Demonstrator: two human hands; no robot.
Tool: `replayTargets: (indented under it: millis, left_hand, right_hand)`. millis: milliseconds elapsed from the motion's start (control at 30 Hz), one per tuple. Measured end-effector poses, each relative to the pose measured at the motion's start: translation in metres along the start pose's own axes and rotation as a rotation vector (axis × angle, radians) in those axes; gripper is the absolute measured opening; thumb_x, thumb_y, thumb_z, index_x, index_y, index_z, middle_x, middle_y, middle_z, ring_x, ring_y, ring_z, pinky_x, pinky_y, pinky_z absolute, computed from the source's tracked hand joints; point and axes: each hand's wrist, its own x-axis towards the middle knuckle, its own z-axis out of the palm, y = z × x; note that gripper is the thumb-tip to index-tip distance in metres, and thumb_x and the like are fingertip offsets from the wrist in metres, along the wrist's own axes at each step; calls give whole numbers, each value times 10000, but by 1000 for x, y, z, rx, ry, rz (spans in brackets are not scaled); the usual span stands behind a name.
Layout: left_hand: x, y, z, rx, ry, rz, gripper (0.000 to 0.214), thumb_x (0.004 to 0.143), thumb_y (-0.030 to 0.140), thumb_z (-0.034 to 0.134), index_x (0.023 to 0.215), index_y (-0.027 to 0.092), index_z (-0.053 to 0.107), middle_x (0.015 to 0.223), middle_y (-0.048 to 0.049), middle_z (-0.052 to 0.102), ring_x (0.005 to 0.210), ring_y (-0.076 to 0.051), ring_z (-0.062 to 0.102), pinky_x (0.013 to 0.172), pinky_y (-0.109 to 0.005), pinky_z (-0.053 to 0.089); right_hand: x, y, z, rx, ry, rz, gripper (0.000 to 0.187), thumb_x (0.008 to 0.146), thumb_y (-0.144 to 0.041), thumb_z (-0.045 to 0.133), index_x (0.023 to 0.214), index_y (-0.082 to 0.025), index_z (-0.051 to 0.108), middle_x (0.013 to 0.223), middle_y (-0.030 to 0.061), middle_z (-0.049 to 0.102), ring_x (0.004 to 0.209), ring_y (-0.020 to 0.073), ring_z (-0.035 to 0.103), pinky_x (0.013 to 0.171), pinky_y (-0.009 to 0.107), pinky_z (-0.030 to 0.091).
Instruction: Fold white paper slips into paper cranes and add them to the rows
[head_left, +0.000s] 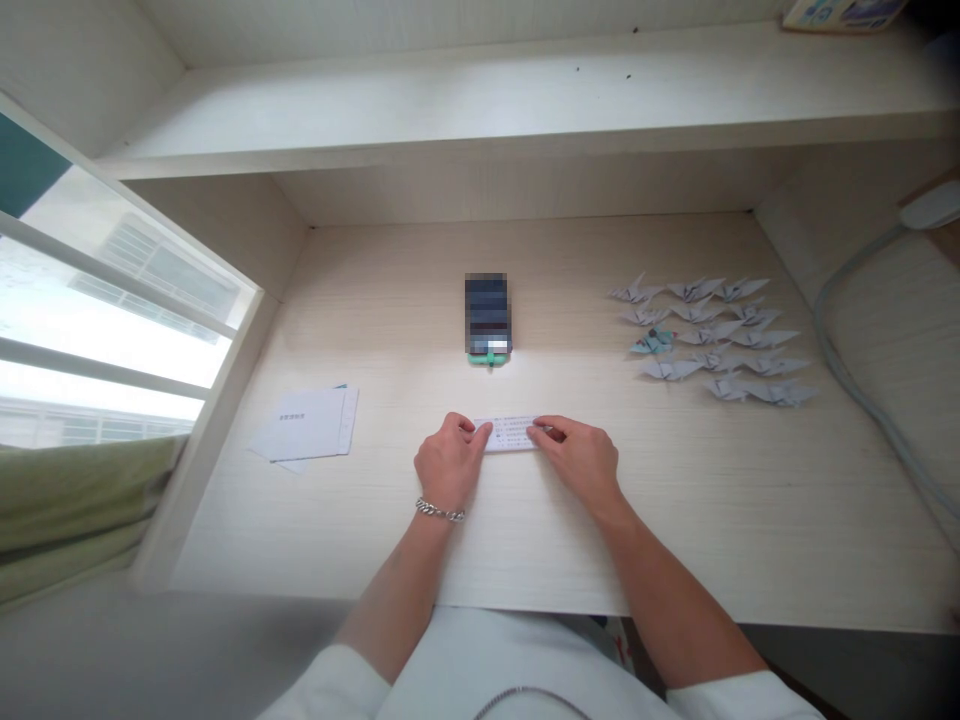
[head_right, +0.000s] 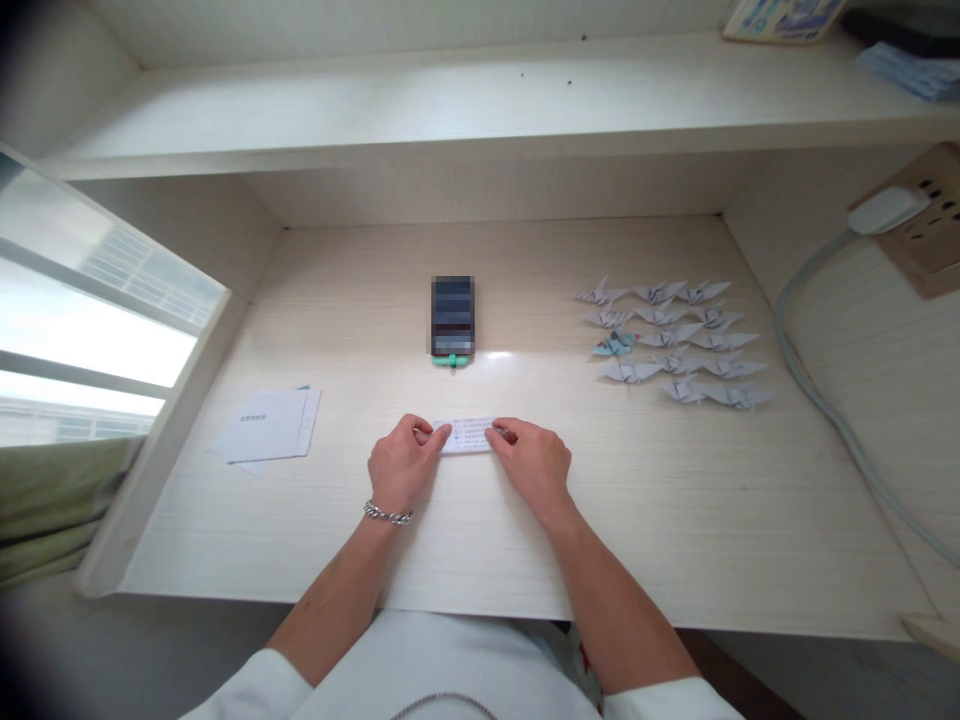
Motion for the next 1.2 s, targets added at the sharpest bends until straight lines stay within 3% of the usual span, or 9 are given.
replayTargets:
  millis: [500, 967, 1200]
  left_hand:
    - [8, -2, -5, 29, -37, -2, 362, 805, 554, 389, 855, 255, 586, 788, -29, 690, 767, -233, 607, 620, -307, 406]
    - [8, -1, 0, 95, -30, -22, 450, 809, 601, 301, 912, 272, 591, 766, -54, 675, 736, -248, 600, 604, -315, 400]
    - [6, 0, 0, 98, -19, -27, 419, 812, 587, 318, 901, 276, 585, 758, -43, 680, 728, -247, 601, 612, -315, 397]
  right_hand:
    - [1, 0, 0, -8, -5, 15, 228, 735, -478, 538, 887, -377, 676, 761, -66, 697, 712, 180, 610, 587, 285, 391]
    - [2, -1, -1, 0, 13, 56, 234, 706, -486, 571, 778, -274, 637, 737, -33, 692, 706, 171, 615, 575, 264, 355]
    - [2, -1, -1, 4, 17, 51, 219, 709, -479, 573, 759, -272, 624, 728, -50, 686, 704, 160, 607, 578, 254, 349]
